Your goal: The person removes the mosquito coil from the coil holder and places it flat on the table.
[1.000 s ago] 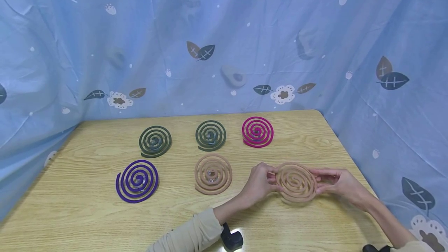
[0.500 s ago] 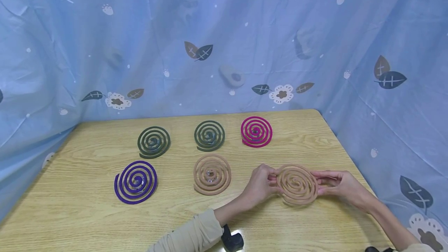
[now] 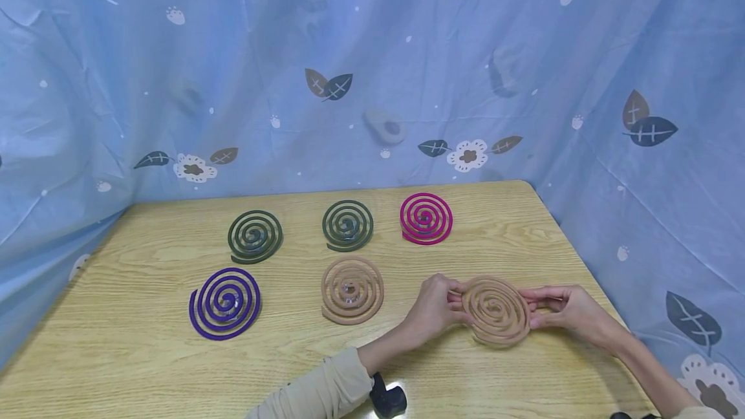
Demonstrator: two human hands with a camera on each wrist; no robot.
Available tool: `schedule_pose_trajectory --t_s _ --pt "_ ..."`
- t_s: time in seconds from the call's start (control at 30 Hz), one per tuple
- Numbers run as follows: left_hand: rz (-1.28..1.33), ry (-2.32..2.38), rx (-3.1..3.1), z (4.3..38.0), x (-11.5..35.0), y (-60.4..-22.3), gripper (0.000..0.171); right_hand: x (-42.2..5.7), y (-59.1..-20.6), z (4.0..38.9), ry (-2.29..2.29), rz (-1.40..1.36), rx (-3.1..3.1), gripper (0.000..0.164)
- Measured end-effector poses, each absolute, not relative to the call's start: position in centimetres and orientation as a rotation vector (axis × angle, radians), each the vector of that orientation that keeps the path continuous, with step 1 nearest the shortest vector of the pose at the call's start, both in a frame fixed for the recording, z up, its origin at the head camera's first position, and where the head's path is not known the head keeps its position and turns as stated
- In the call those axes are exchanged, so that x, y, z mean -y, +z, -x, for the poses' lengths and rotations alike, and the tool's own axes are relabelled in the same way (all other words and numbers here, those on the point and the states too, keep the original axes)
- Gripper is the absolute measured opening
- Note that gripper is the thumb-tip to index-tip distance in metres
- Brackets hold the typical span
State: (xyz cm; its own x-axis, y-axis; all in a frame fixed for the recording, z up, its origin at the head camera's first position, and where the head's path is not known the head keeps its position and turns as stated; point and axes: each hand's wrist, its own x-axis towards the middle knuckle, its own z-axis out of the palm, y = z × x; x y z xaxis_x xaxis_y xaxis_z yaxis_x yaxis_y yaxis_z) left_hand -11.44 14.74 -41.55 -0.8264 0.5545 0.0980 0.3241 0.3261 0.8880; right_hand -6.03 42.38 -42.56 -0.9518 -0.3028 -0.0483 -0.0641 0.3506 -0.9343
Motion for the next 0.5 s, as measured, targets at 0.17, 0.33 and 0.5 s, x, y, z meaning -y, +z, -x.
schedule_pose_trajectory --t_s 0.17,0.33,0.5 --pt "-0.821 1.452 -2.377 11.61 -14.76 -41.64 0.045 -42.42 -42.72 6.17 -1.631 0.366 -2.427 0.044" --pt "-0.865 1.343 -2.455 11.92 -14.97 -41.61 0.045 -42.6 -42.9 6.37 -1.67 0.409 -2.383 0.043" --pt "-0.878 1.302 -2.482 12.08 -15.05 -41.49 0.047 -42.74 -42.95 6.61 -1.692 0.414 -2.327 0.042"
